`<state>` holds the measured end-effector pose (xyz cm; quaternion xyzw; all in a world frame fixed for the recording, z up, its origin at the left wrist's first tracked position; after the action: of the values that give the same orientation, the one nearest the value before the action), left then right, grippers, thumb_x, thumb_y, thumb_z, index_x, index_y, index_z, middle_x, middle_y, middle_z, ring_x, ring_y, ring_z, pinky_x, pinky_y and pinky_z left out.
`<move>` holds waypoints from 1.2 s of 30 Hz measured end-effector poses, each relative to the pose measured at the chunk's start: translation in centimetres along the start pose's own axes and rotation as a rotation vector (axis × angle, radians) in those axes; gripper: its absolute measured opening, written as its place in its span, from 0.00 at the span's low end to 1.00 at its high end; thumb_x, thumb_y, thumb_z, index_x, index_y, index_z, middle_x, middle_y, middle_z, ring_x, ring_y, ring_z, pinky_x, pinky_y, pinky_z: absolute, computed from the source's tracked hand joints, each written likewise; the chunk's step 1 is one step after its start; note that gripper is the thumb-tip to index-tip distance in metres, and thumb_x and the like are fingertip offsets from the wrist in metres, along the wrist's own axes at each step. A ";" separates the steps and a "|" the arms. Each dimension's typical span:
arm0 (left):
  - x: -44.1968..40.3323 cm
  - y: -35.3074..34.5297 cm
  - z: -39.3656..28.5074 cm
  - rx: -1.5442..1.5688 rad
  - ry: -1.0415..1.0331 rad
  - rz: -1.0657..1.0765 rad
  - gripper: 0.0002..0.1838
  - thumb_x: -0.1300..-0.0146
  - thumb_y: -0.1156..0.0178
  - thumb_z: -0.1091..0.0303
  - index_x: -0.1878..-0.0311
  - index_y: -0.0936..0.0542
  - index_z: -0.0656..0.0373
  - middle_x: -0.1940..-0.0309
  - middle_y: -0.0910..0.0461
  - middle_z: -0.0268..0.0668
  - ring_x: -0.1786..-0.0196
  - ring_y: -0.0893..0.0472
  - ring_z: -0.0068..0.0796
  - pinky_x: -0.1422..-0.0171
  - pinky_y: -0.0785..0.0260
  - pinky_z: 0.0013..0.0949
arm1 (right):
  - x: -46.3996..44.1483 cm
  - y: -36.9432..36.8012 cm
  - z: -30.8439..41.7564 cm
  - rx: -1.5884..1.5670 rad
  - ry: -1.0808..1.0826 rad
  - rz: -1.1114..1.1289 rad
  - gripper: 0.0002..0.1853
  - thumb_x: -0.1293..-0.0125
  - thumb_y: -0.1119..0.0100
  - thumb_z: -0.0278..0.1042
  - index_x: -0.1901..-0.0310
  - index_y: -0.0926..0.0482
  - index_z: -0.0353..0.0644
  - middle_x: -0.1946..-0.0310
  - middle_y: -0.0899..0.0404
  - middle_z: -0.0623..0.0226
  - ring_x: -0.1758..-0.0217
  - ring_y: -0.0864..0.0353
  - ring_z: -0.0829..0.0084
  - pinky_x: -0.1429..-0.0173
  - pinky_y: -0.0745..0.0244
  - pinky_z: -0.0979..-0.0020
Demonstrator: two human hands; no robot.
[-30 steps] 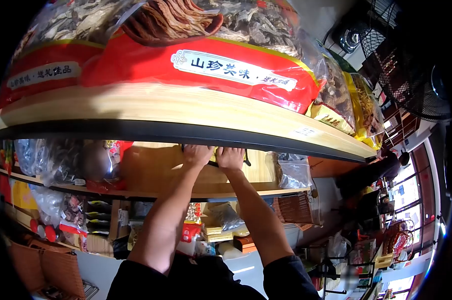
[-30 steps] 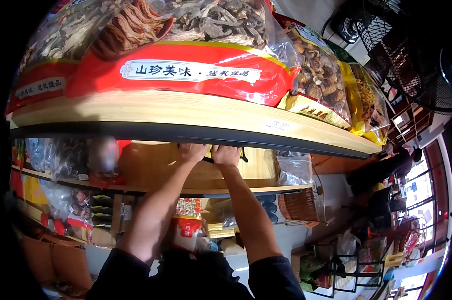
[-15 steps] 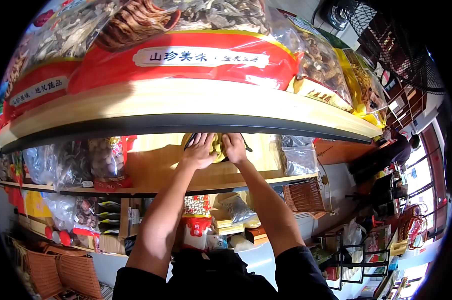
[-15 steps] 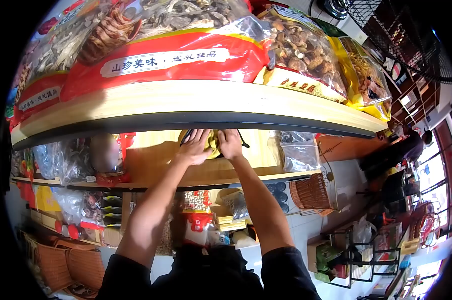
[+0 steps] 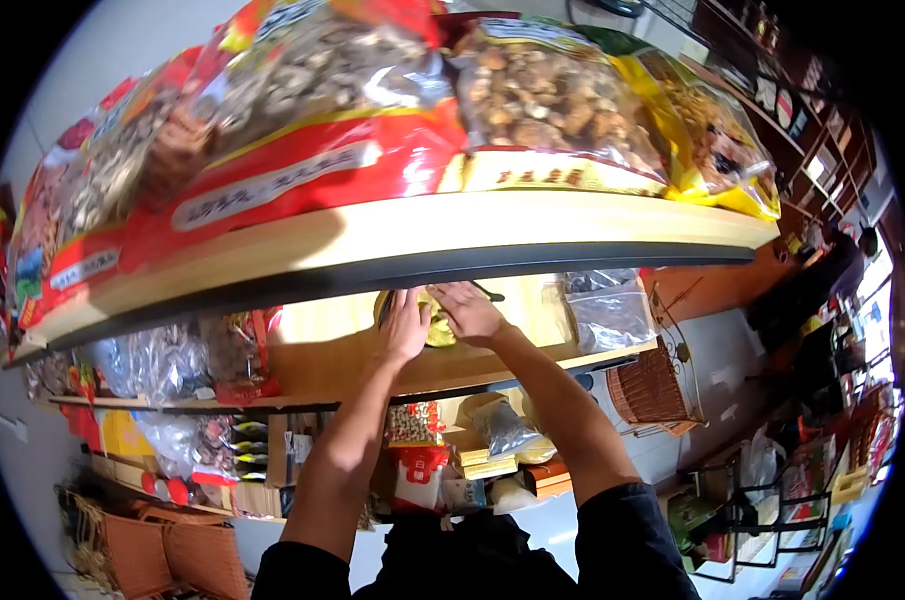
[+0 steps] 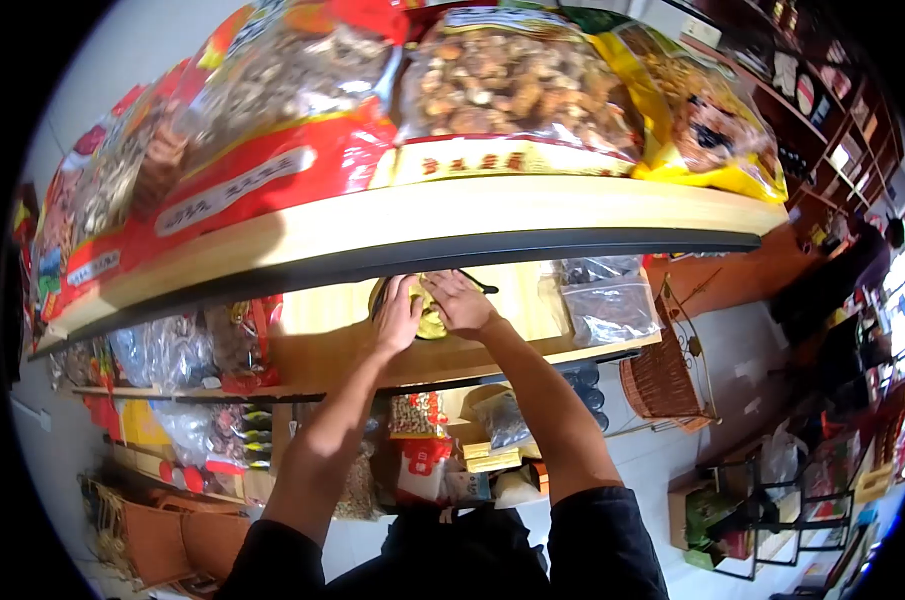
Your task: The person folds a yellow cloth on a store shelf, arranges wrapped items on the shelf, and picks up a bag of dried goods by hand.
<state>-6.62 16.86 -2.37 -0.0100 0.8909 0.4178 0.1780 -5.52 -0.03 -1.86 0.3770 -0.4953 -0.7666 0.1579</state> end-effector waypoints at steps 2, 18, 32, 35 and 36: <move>-0.4 -0.2 -0.4 -0.096 0.009 0.107 0.28 0.29 0.48 0.67 0.28 0.41 0.58 0.28 0.42 0.46 0.27 0.36 0.48 0.26 0.41 0.42 | 0.2 -0.2 0.0 -0.020 -0.018 -0.004 0.27 0.32 0.46 0.38 0.32 0.32 0.40 0.33 0.31 0.55 0.28 0.35 0.57 0.22 0.46 0.55; 1.4 -1.5 0.6 -0.348 -0.176 0.332 0.34 0.28 0.53 0.63 0.23 0.50 0.61 0.21 0.56 0.46 0.19 0.57 0.45 0.18 0.67 0.43 | -1.8 -1.2 2.9 -0.360 -0.490 -0.384 0.20 0.47 0.42 0.25 0.50 0.23 0.37 0.51 0.22 0.52 0.40 0.27 0.54 0.28 0.40 0.59; 2.4 -2.4 -1.1 -0.355 -0.089 0.293 0.35 0.28 0.55 0.56 0.24 0.49 0.63 0.22 0.55 0.47 0.20 0.56 0.47 0.18 0.66 0.46 | 0.2 -1.1 1.4 -0.174 -0.342 -0.384 0.28 0.40 0.45 0.29 0.37 0.33 0.32 0.33 0.38 0.47 0.27 0.40 0.51 0.21 0.49 0.59; 2.3 -2.8 -1.3 -0.336 -0.041 0.264 0.34 0.29 0.54 0.58 0.24 0.47 0.62 0.22 0.55 0.46 0.20 0.56 0.46 0.18 0.64 0.45 | 1.0 0.8 1.3 -0.003 -0.383 -0.148 0.29 0.43 0.38 0.36 0.42 0.28 0.31 0.35 0.35 0.49 0.30 0.38 0.56 0.23 0.47 0.58; 2.2 -2.8 -1.5 -0.334 -0.043 0.260 0.34 0.29 0.54 0.58 0.24 0.47 0.62 0.22 0.55 0.46 0.20 0.56 0.46 0.18 0.64 0.45 | 1.1 1.2 1.2 0.001 -0.381 -0.149 0.29 0.43 0.38 0.36 0.42 0.28 0.31 0.35 0.35 0.49 0.30 0.38 0.56 0.23 0.47 0.58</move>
<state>-8.67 14.19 -4.28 0.0848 0.7991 0.5791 0.1374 -7.25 -0.47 -1.01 0.2609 -0.4875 -0.8332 0.0042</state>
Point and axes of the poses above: each hand's wrist, its own x-axis away from the middle knuckle, its own y-axis out of the back of the hand, z = x × y, the point moved 2 cm from there along -x, towards the middle knuckle
